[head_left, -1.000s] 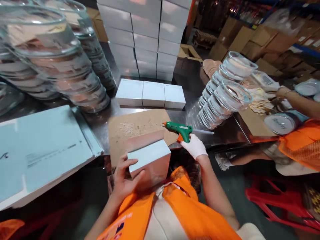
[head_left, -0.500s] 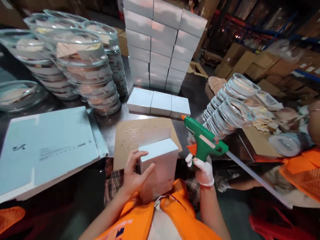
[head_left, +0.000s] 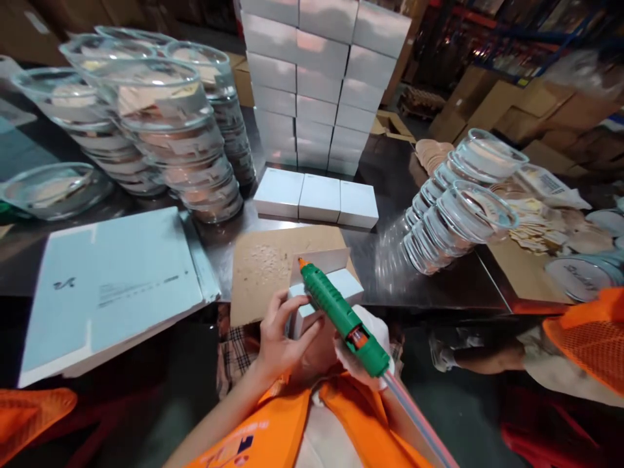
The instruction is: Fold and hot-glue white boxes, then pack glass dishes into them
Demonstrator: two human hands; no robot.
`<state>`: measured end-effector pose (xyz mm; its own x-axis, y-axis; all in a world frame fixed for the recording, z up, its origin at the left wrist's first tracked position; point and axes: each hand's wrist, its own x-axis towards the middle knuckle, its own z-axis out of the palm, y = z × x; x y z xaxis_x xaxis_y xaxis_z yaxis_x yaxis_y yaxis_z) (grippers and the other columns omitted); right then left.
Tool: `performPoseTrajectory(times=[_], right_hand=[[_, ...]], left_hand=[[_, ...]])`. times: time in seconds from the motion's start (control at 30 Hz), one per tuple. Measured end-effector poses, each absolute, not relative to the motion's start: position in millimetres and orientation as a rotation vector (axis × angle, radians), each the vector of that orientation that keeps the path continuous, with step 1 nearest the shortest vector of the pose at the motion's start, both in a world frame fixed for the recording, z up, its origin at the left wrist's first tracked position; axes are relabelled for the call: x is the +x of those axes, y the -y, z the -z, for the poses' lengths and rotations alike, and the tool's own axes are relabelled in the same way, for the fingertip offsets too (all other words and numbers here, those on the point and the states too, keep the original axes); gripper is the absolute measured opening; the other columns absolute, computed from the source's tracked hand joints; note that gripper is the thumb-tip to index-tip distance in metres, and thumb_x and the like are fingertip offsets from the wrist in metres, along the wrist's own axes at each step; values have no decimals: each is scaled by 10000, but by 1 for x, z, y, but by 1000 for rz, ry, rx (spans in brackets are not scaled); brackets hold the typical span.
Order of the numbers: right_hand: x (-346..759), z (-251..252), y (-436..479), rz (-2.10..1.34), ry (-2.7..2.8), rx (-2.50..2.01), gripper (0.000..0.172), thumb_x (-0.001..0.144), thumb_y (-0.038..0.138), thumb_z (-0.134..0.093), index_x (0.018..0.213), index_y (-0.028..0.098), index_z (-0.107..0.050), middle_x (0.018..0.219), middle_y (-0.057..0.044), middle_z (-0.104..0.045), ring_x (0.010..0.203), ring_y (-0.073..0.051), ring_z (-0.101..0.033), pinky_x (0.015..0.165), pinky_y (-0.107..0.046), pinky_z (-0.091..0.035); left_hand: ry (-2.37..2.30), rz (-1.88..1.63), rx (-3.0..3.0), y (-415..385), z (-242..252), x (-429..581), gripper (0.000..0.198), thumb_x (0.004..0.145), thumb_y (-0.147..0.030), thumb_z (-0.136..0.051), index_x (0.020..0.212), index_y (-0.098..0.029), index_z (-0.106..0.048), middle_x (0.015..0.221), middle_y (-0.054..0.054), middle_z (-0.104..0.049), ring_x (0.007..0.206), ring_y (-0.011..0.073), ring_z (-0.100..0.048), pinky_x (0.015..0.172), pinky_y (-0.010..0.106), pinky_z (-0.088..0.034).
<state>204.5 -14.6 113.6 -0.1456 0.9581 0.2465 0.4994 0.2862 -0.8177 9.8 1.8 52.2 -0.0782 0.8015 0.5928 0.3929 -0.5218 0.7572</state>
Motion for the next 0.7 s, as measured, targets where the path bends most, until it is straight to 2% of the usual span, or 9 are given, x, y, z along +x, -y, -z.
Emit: performPoseTrajectory(times=[0.1,0.2,0.33,0.43,0.57,0.63,0.7], right_hand=[[204,-116,12,-629,1788,-1347,207,849,294,-677,733,239,-516,609,45,-582,465,-124,-559,464,-234,-458],[217,-105,11,-535,1728,-1408,208,817,349,-718,733,240,-563,640,15,-633,538,-157,-610,532,-272,-523],[242,-86,7,-851,1365,-1500,293,755,496,-803,797,226,-697,721,-45,-736,620,-208,-675,600,-335,-590],[251,-77,-11,-1069,1088,-1543,422,682,571,-850,861,196,-777,769,-70,-780,563,-191,-642,530,-328,-562],[246,-70,-56,-1276,1034,-1607,620,755,718,-694,957,143,-804,587,-59,-706,442,-166,-556,421,-284,-448],[248,-69,-76,-1353,1041,-1690,683,807,773,-588,878,124,-792,537,-85,-679,451,-200,-601,442,-302,-478],[256,-72,-88,-1327,1075,-1755,637,829,762,-594,751,150,-754,560,-111,-699,501,-229,-654,490,-323,-520]], left_hand=[[-1322,-1612,1860,0,-50,7,314,909,-286,-791,1199,-253,-674,1182,70,-630,1135,223,-649,916,318,-553],[-1339,-1615,1856,3,-47,0,315,910,-302,-792,1199,-252,-676,1184,70,-629,1119,213,-654,904,309,-551],[-1399,-1651,1818,5,-40,-14,290,918,-338,-782,1174,-246,-684,1152,68,-657,1131,220,-650,931,328,-543],[-1449,-1657,1753,5,-35,-23,288,900,-378,-793,1135,-242,-697,1101,63,-677,1125,233,-647,939,345,-537],[-1375,-1672,1682,2,-32,-29,303,894,-395,-797,1138,-247,-695,1106,56,-672,1066,220,-659,889,329,-540],[-1322,-1683,1671,-1,-33,-29,312,897,-394,-795,1153,-254,-685,1116,51,-674,1054,213,-663,880,321,-541],[-1290,-1703,1670,-4,-34,-30,314,902,-409,-790,1153,-257,-678,1103,47,-682,1070,214,-662,900,323,-540]])
